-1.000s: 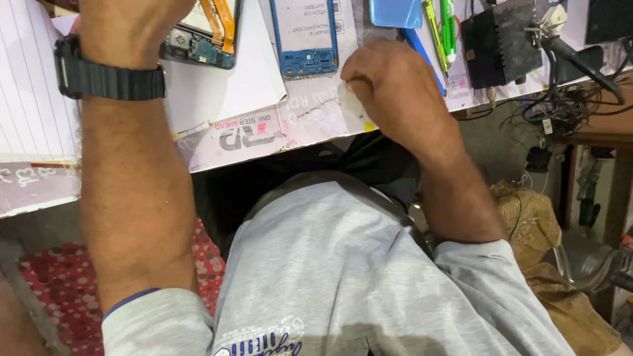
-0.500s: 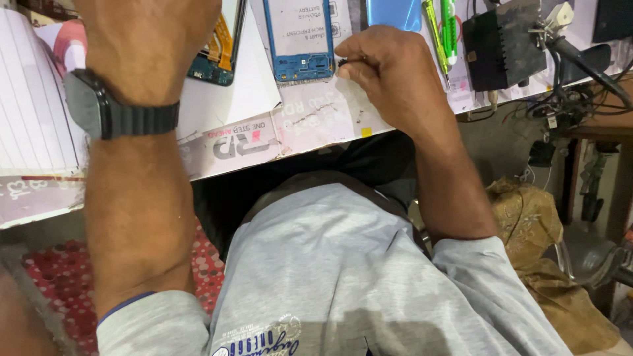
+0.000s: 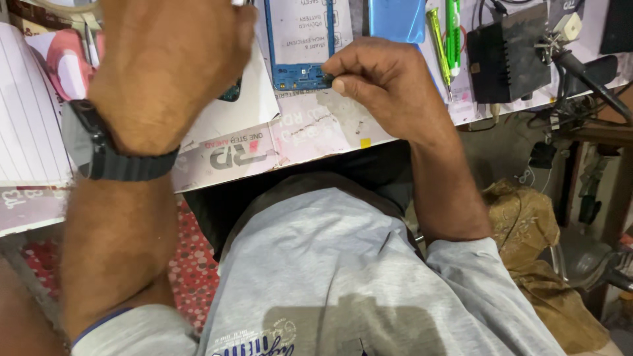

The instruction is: The person handles internal mobile phone components, including a circuit board and battery, while working at a repair bench. They manipulate a plastic chassis and attempt to fit components into it by hand.

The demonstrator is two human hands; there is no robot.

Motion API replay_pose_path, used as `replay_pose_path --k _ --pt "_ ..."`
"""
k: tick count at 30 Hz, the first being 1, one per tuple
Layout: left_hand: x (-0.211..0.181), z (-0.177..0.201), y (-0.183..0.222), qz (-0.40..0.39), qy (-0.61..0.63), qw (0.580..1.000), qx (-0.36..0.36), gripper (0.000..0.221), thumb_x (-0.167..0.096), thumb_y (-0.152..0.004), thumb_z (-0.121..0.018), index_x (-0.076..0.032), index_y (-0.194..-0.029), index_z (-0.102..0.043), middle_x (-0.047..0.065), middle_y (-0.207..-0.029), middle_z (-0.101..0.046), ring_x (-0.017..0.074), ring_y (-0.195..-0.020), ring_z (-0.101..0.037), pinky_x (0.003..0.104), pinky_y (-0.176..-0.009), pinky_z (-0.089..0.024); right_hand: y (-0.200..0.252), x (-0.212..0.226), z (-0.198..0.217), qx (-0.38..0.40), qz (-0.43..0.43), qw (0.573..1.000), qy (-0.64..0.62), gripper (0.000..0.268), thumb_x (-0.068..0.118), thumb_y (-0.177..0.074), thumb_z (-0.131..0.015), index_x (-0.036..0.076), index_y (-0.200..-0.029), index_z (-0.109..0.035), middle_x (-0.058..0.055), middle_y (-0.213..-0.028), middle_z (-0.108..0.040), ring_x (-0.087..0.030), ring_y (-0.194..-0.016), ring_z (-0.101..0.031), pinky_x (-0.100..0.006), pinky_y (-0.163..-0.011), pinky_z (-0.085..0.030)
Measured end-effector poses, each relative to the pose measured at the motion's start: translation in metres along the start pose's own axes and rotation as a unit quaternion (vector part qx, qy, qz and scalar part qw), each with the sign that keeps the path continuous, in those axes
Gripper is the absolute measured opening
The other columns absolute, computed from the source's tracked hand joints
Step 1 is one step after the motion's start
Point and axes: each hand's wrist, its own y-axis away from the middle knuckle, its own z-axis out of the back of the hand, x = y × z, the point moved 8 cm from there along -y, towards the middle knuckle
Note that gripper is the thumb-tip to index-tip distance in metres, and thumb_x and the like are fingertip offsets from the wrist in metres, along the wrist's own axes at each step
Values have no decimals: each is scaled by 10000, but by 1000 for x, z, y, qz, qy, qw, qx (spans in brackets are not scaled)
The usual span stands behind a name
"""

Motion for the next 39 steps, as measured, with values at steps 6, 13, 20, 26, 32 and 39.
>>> replay_pose_path --k 6,13,20,26,32,39 --pt "-28 -19 -18 -103 37 990 94 176 -12 -894 -639 -39 -1032 -744 151 -815 -688 299 -707 -682 421 -615 -527 0 16 5 7 71 995 71 81 -56 -1047 -735 -1 -1085 -689 -30 -967 -611 -110 -849 -547 -246 -772 -456" --pt "-30 -30 -32 -61 117 973 191 194 -122 -853 -752 7 -998 -750 204 -771 -691 355 -677 -682 469 -592 -539 -2 21 2 -6 56 989 139 202 -62 -998 -742 28 -1177 -717 -46 -957 -641 -128 -806 -562 -277 -726 -468" --pt "-28 -31 -30 -64 111 975 182 202 -146 -846 -765 -4 -990 -754 200 -766 -695 358 -693 -687 478 -596 -540 -6 24 0 -2 41 986 164 203 -84 -973 -753 18 -1145 -715 -65 -1001 -675 -132 -845 -634 -271 -731 -508" --pt "-28 -33 -28 -51 98 964 243 327 -307 -851 -834 -26 -986 -736 163 -758 -700 336 -717 -693 466 -633 -539 -7 22 5 -24 26 988 147 202 -88 -975 -759 18 -1144 -725 -68 -993 -680 -129 -807 -623 -266 -710 -506" --pt "-31 -31 -29 -66 98 969 219 413 -335 -790 -887 -25 -1022 -742 167 -796 -711 344 -749 -700 469 -641 -542 -4 17 2 -10 27 991 133 178 -76 -992 -752 11 -1143 -719 -73 -1017 -691 -127 -852 -664 -255 -725 -535" --pt "-27 -34 -27 -47 91 966 236 395 -326 -803 -879 -43 -1043 -744 159 -809 -719 336 -748 -702 466 -645 -547 -7 16 0 -12 12 989 145 176 -67 -974 -762 18 -1125 -728 -64 -976 -694 -116 -817 -658 -256 -696 -525"
